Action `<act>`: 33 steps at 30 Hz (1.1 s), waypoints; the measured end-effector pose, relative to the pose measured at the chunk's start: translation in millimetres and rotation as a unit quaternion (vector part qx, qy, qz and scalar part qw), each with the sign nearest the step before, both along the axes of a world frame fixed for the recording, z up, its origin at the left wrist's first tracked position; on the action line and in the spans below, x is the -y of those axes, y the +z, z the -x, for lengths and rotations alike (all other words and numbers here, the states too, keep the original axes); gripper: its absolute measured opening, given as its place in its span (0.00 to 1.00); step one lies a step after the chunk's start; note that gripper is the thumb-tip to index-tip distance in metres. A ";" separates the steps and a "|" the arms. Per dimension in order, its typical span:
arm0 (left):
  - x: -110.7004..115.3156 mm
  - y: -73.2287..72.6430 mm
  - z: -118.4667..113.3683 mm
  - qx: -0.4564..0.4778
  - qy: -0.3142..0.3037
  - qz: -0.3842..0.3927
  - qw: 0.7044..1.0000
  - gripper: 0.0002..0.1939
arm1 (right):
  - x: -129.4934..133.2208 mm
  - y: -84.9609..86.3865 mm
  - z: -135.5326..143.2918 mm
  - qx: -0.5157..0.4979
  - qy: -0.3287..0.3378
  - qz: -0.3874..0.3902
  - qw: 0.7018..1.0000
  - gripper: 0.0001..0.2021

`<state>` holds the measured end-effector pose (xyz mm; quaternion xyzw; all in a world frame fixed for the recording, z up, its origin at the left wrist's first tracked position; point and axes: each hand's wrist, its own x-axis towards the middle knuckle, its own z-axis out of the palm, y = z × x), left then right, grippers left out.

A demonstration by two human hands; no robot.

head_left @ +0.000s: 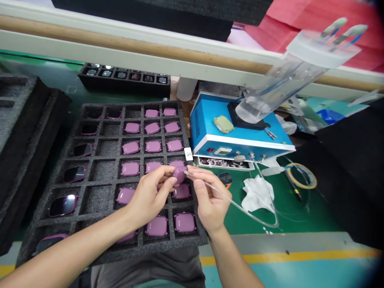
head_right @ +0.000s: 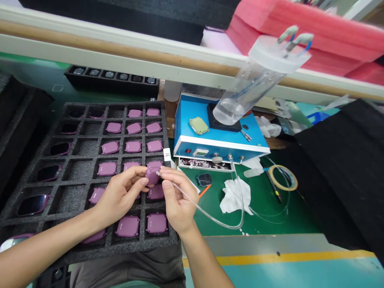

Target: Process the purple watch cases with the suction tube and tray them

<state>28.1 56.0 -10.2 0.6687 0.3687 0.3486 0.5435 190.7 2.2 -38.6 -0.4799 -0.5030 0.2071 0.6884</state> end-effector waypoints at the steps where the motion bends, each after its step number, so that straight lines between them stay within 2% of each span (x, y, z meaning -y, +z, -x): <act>1: -0.1 0.3 -0.2 0.001 0.000 0.000 1.000 0.06 | 0.0 0.1 0.1 0.000 0.000 -0.001 1.000 0.08; 33: -0.1 3.0 0.3 -0.007 0.002 -0.019 1.000 0.06 | -0.7 2.0 0.6 -0.005 0.000 -0.006 1.000 0.08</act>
